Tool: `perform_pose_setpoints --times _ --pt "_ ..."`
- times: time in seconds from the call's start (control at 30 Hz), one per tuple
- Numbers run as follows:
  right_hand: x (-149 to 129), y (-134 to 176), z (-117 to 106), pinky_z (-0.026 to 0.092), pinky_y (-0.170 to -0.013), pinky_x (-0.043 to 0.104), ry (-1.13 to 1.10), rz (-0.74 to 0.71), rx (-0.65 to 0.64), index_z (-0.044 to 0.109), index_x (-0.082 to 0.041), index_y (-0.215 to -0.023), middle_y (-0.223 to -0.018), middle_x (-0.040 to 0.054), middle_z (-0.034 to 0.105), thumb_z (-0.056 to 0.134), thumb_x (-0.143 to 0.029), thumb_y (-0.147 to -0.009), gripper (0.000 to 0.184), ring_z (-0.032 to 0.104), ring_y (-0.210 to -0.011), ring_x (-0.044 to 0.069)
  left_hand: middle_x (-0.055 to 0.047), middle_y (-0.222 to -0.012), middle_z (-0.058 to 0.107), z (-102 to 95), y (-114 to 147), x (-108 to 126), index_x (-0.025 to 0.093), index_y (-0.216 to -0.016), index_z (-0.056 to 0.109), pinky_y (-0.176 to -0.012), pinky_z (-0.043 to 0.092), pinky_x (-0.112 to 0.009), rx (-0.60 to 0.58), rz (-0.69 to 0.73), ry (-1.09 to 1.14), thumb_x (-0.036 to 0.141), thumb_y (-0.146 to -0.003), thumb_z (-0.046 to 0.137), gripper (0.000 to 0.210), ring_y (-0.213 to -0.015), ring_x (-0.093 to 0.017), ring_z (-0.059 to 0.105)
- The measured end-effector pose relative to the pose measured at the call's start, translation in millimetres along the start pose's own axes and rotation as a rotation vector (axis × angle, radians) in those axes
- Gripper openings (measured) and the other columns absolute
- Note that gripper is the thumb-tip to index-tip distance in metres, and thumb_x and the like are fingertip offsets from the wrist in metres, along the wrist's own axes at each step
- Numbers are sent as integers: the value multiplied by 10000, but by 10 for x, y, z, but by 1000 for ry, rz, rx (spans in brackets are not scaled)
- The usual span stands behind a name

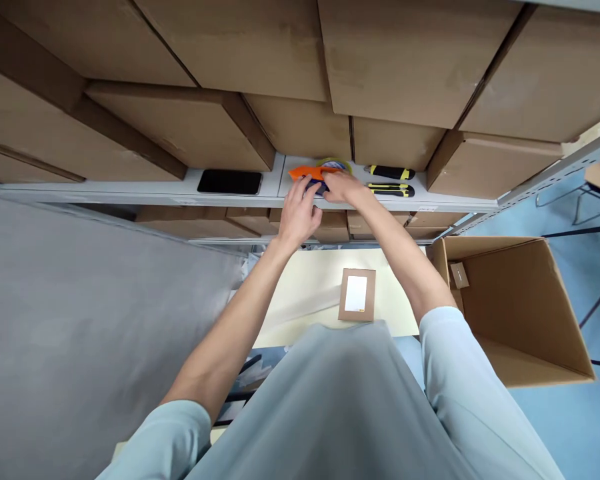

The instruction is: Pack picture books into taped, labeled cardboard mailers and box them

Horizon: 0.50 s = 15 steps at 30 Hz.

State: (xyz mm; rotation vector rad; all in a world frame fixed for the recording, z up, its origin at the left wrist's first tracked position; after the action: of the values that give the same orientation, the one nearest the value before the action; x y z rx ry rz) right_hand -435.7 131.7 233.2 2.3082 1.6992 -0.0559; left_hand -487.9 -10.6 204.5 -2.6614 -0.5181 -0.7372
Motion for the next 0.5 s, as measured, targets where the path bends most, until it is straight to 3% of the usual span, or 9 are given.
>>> perform_pose_setpoints --times 0.13,0.23,0.37,0.5 --pt "19 -144 8 491 -1135 488 15 37 -53 603 -35 -1411 -1423 249 716 527 -277 -1017 469 681 -1311 377 -88 -1822 374 70 -141 -151 163 -1655 520 -1437 209 -542 -19 4 27 123 -832 580 826 -1729 -307 250" --pt "48 -160 55 443 -1199 534 36 70 12 566 16 -1443 -1465 290 677 506 -278 -1023 516 644 -1358 388 -85 -1821 375 113 -196 -188 169 -1663 511 -1438 209 -547 -12 13 49 139 -832 597 836 -1733 -316 235" --pt "5 -26 60 334 -1289 619 19 10 202 475 80 -1509 -1596 340 545 479 -270 -1027 595 501 -1515 426 -81 -1847 319 112 -217 -126 173 -1694 468 -1445 180 -539 -7 30 40 176 -867 611 839 -1748 -326 194" --pt "43 535 187 350 -1303 613 -131 -39 492 416 -32 -1619 -1694 260 459 406 -323 -1093 602 431 -1573 397 -12 -1886 209 184 86 22 221 -1746 394 -1450 166 -489 -1 42 7 214 -929 585 839 -1768 -289 107"
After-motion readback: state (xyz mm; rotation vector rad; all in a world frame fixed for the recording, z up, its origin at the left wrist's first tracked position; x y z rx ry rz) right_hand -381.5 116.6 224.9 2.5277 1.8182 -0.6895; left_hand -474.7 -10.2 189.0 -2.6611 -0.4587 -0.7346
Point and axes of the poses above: each hand's wrist, its own y-axis away from the middle knuckle, its own z-axis out of the palm, x = y × z, the point moved 5 cm from there along -y, towards the middle knuckle
